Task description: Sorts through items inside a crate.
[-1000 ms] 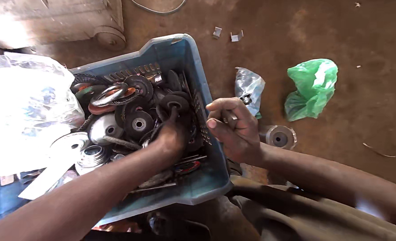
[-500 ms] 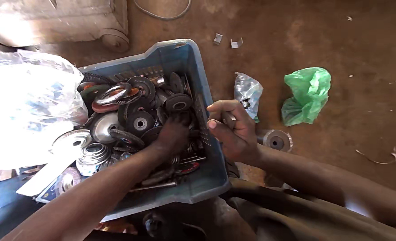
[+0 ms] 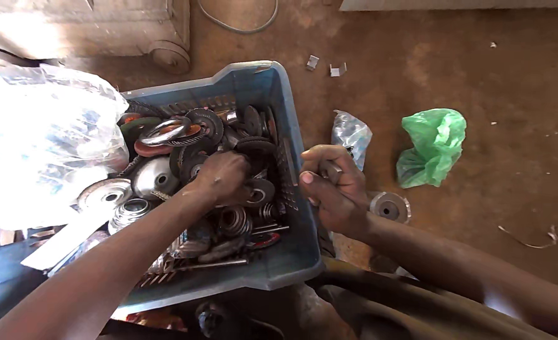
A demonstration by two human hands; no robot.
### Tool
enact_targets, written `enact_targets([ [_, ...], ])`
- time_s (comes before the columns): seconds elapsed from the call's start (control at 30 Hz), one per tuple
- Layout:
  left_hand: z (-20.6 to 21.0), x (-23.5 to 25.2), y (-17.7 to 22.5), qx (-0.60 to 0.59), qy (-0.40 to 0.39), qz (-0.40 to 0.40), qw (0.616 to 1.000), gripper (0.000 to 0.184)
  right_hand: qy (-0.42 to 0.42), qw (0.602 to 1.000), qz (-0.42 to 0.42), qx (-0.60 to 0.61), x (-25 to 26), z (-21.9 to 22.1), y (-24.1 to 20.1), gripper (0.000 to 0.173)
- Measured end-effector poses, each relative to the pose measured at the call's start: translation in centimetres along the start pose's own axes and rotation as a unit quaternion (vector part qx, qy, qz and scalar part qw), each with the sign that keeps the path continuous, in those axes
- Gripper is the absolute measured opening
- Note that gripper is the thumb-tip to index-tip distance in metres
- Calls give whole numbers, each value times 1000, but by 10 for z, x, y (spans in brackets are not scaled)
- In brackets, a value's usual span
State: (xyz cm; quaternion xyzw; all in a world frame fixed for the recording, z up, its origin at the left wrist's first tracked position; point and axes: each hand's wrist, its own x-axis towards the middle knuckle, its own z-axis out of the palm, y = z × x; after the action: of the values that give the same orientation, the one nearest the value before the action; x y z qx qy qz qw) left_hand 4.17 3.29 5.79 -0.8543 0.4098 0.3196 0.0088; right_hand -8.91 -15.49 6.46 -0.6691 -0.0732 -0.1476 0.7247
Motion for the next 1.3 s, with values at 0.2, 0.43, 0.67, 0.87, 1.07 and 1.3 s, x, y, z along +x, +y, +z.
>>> enact_targets([
  [0.2,-14,0,-25,-19,-55,71,996,27,-3,1000,-1,6,0,0,0,29],
  [0.43,-23,-12,-43,-38,-57,69,995,25,-3,1000,-8,-13,1,0,1,26],
  [0.67,-19,-14,-36,11,-46,78,996,25,-2,1000,-7,-14,2,-1,1,27],
  [0.87,-16,-6,6,-151,-171,158,961,29,-12,999,-7,-31,1,0,3,28],
  [1.07,-20,59,-15,-65,188,6,980,79,-2,1000,-5,-25,0,1,6,26],
  [1.3,-18,76,-12,-69,86,-43,993,106,-7,1000,-6,-30,1,0,5,25],
])
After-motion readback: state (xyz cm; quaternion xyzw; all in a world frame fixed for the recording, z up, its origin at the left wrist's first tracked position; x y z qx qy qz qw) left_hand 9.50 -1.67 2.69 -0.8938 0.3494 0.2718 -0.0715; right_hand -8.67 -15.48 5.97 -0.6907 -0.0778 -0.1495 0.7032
